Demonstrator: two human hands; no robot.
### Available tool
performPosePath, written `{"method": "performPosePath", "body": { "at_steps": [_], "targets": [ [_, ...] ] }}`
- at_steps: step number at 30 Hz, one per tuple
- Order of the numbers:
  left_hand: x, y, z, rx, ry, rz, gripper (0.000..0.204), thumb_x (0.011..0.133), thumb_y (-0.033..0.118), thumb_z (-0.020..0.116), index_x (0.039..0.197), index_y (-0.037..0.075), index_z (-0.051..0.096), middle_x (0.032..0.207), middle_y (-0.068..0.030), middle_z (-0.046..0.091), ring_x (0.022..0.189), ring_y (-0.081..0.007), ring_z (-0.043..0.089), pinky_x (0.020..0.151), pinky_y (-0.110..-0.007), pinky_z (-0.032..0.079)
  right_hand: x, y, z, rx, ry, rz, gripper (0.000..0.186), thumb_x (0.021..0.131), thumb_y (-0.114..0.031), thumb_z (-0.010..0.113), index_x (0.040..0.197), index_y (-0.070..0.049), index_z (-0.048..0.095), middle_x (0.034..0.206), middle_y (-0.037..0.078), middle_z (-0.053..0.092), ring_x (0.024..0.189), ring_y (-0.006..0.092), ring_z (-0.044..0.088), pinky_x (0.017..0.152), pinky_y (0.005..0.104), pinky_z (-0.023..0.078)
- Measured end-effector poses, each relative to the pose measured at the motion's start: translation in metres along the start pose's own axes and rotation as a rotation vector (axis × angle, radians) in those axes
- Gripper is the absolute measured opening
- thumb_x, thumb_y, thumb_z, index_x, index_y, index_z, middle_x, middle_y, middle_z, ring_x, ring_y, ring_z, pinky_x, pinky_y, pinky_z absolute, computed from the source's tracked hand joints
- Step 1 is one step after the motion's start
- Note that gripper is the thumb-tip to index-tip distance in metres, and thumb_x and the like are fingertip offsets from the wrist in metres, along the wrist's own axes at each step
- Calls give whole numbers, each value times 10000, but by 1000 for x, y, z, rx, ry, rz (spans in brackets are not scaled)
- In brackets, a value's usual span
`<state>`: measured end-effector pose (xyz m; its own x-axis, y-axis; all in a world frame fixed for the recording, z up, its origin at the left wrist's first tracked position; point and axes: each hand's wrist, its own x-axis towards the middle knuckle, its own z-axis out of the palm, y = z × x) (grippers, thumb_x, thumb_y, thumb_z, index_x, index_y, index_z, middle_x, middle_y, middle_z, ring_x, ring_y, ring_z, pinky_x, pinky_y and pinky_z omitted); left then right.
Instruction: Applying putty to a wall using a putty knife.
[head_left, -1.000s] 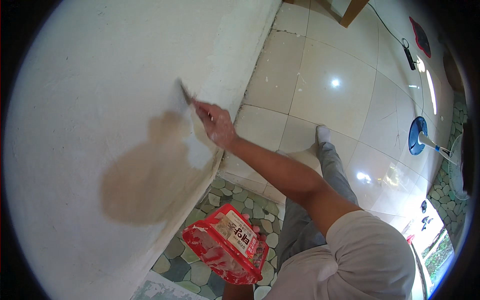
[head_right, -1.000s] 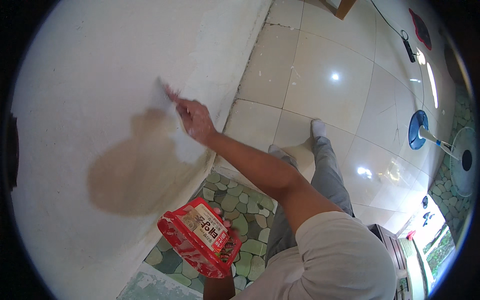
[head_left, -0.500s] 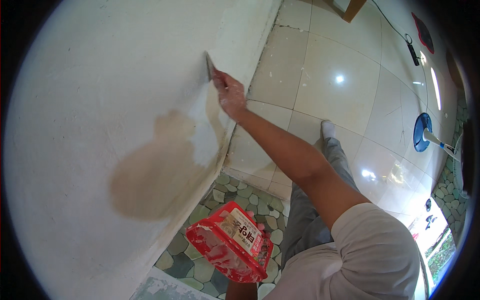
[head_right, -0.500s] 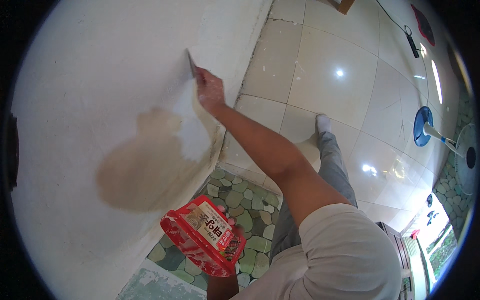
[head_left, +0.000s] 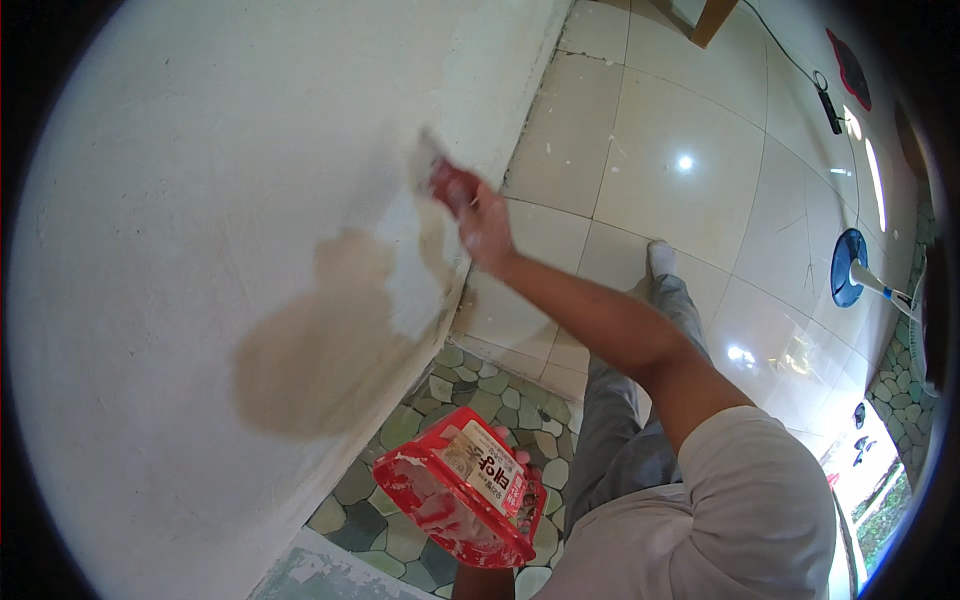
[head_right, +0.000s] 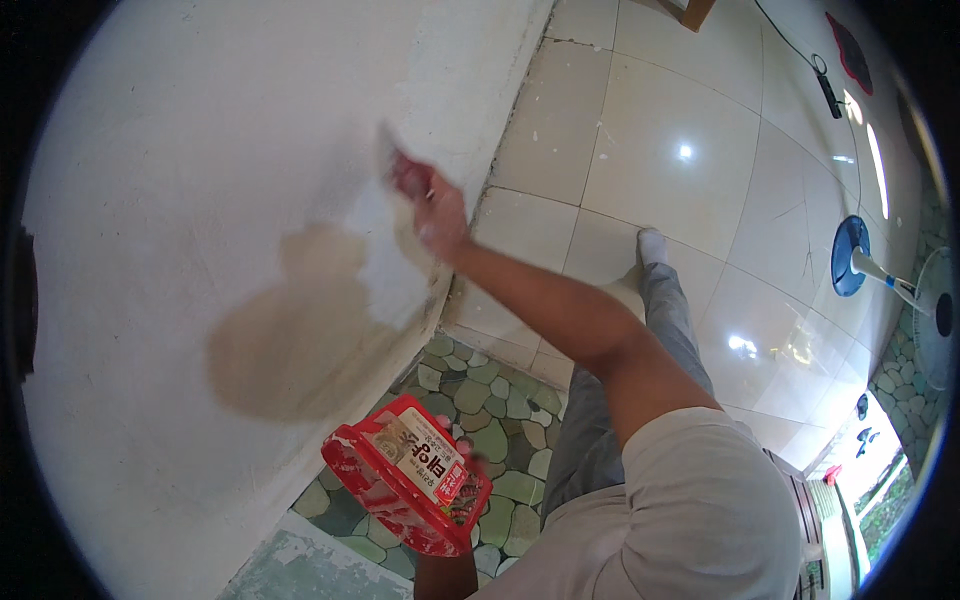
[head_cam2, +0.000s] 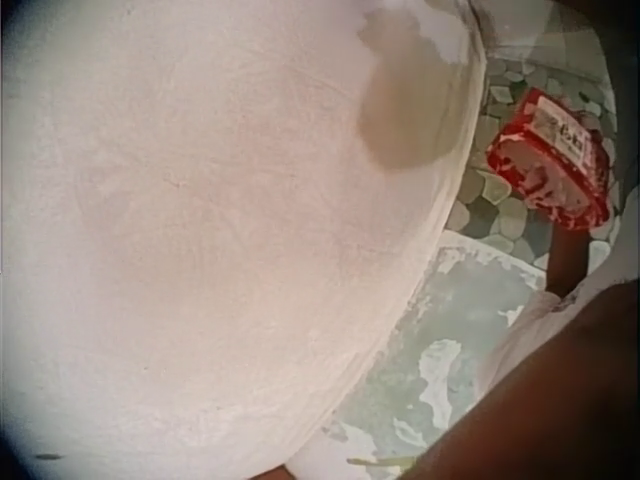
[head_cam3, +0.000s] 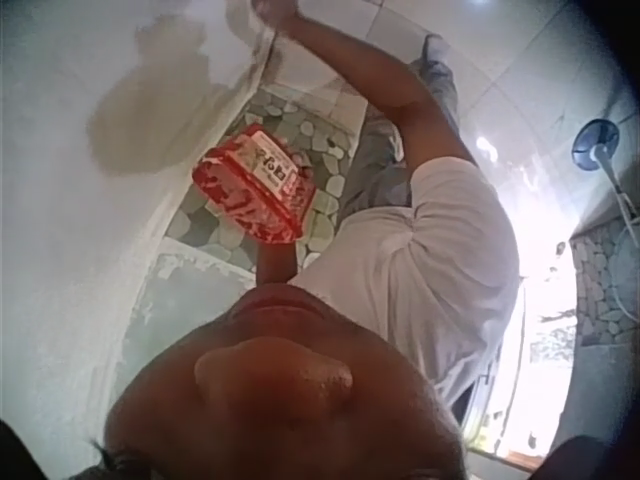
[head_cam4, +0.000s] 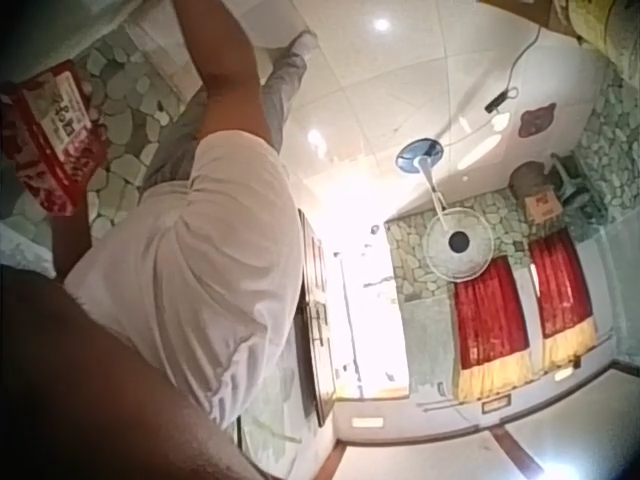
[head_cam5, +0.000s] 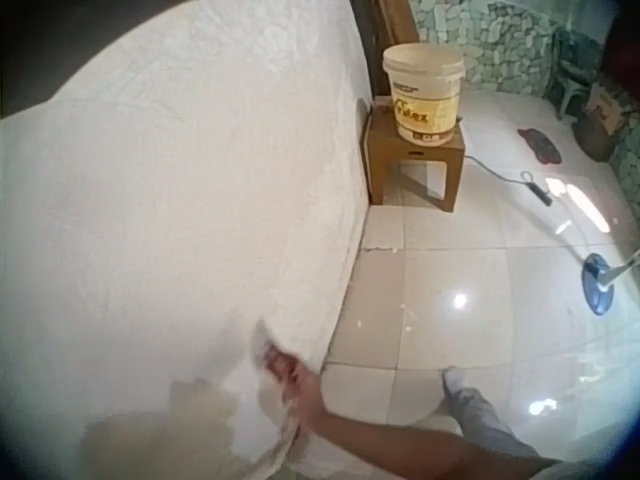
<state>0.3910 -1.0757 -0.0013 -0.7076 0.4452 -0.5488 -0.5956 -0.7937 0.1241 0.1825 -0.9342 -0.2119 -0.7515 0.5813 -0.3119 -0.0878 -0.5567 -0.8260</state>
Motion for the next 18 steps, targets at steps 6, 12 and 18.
{"method": "performPosePath", "body": {
  "at_steps": [6,12,18],
  "targets": [
    [1,-8,-17,-164,-139,-144,784,911,394,626,1482,36,225,1364,-321,421,1269,-498,423,1021,-589,433,138,38,-42,-348,189,-82,265,990,-193,518,1164,-27,628,957,76,682,858,148,619,804,300,491],
    [-10,0,-16,-129,-91,-113,803,903,419,631,1478,39,219,1361,-329,420,1283,-502,404,994,-573,464,87,17,30,-274,79,-179,287,963,-229,551,1140,-22,645,934,187,691,843,251,657,782,329,502],
    [-7,-3,-15,-136,-183,-93,802,929,396,603,1499,43,163,1393,-347,376,1304,-518,370,1022,-601,424,11,-12,24,-275,-188,-98,309,973,-236,548,1199,-38,616,1004,181,686,882,253,657,812,348,501]
  ]
}}
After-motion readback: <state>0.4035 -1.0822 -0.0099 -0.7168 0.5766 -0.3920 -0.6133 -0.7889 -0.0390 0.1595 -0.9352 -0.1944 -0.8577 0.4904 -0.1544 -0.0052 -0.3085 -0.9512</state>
